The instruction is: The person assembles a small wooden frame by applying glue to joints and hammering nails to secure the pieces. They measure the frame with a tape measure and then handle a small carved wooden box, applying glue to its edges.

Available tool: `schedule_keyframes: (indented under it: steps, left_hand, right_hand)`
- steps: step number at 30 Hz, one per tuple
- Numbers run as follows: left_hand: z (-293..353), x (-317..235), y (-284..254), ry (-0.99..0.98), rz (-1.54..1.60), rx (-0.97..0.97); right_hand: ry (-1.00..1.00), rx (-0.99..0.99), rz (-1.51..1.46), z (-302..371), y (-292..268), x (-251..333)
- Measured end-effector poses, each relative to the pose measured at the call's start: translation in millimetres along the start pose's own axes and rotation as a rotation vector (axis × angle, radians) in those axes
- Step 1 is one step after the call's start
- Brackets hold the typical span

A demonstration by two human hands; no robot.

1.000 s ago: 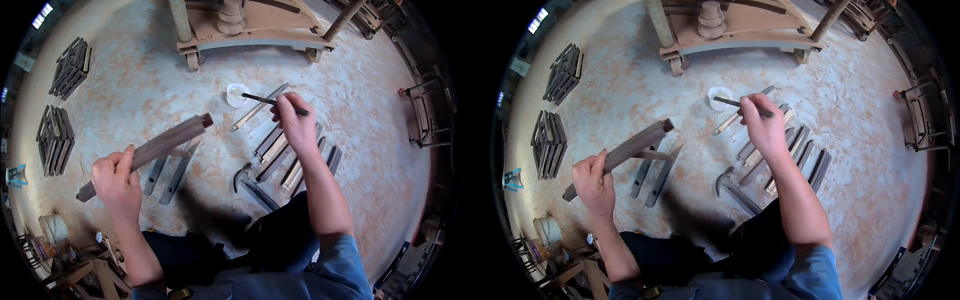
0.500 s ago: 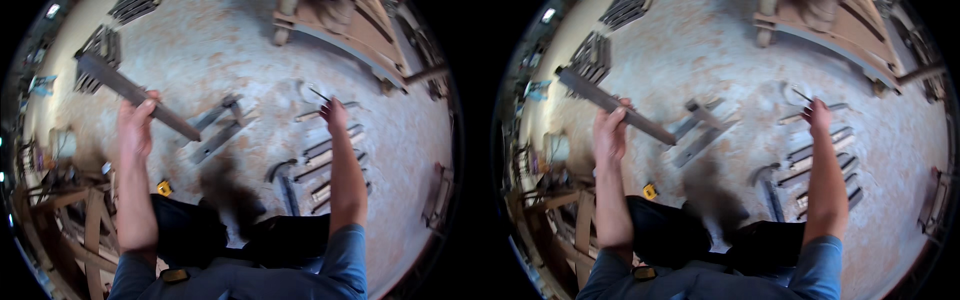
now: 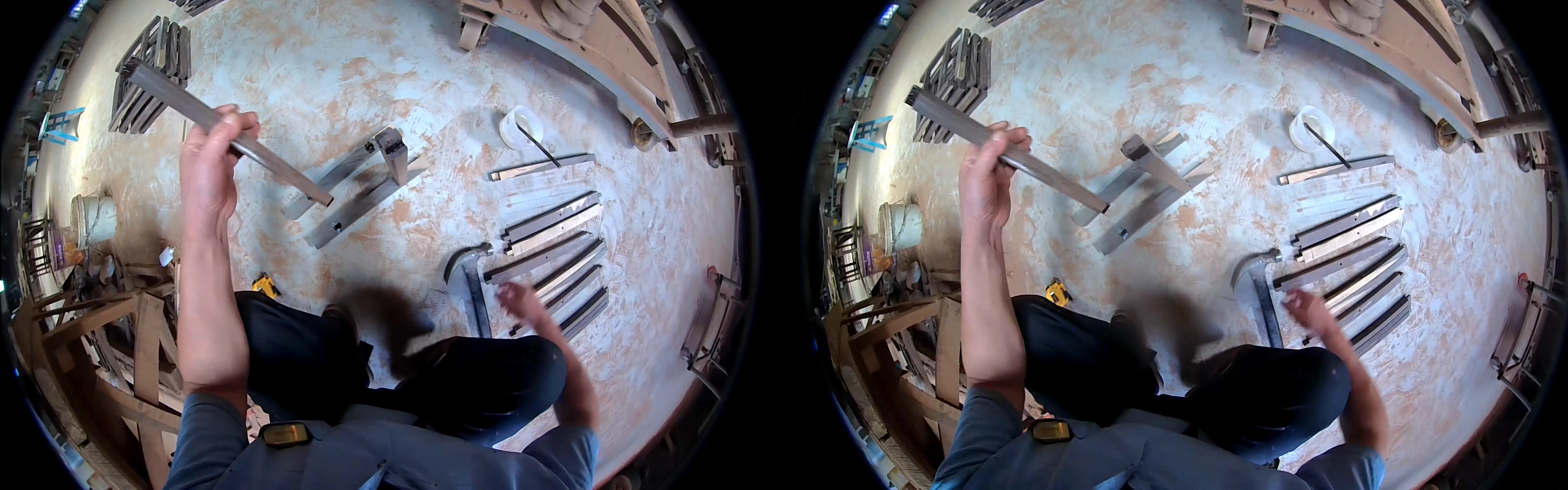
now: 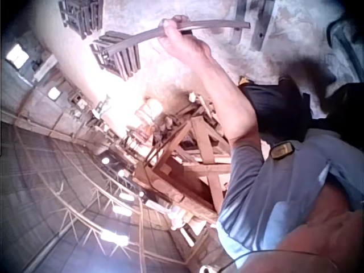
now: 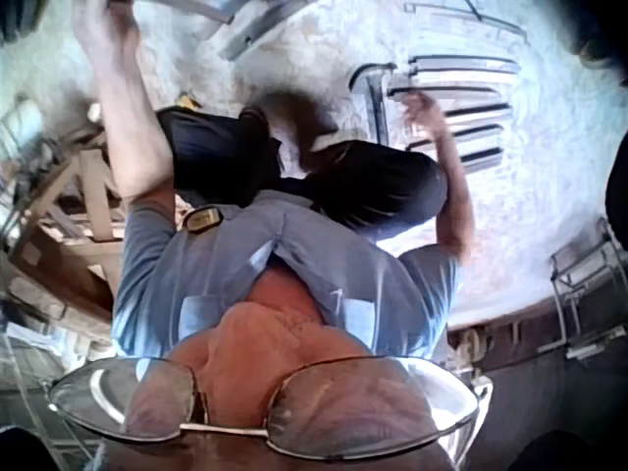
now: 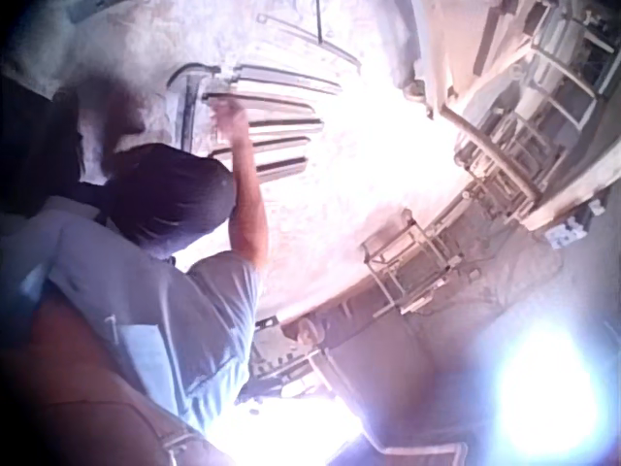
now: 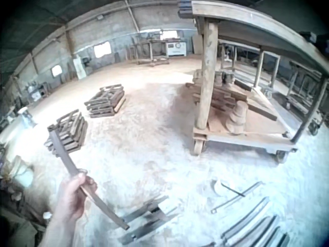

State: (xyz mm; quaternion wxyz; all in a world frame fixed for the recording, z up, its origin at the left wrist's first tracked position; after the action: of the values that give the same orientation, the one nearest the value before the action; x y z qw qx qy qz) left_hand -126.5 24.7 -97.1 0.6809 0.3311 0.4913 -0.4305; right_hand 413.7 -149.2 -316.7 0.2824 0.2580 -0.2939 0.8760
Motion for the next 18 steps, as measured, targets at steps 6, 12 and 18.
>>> schedule_keyframes:
  steps: [6, 12, 18]
  left_hand:
    - [6, 22, -13, -0.228, -0.181, 0.264]
    - [14, 58, -52, -0.278, -0.073, 0.466]
    - [17, 94, -61, -0.298, -0.169, -0.009]
  right_hand:
    - [0.013, -0.195, 0.341, 43, 107, -31]
    - [0.192, -0.222, 0.401, 26, 122, -42]
    - [0.172, -0.274, 0.209, 44, 95, -28]
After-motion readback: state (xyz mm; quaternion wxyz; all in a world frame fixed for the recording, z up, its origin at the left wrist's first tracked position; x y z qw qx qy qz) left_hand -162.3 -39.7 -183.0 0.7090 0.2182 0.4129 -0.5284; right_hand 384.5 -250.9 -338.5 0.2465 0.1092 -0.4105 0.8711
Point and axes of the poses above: each hand's wrist, its own z-axis away from the middle knuckle, its own y-axis out of the palm, x = y × z, the point moved 2 cm from there along -z, towards the middle knuckle, and after that the axes turned 9 degrees about -y, right-handed, at the moved point
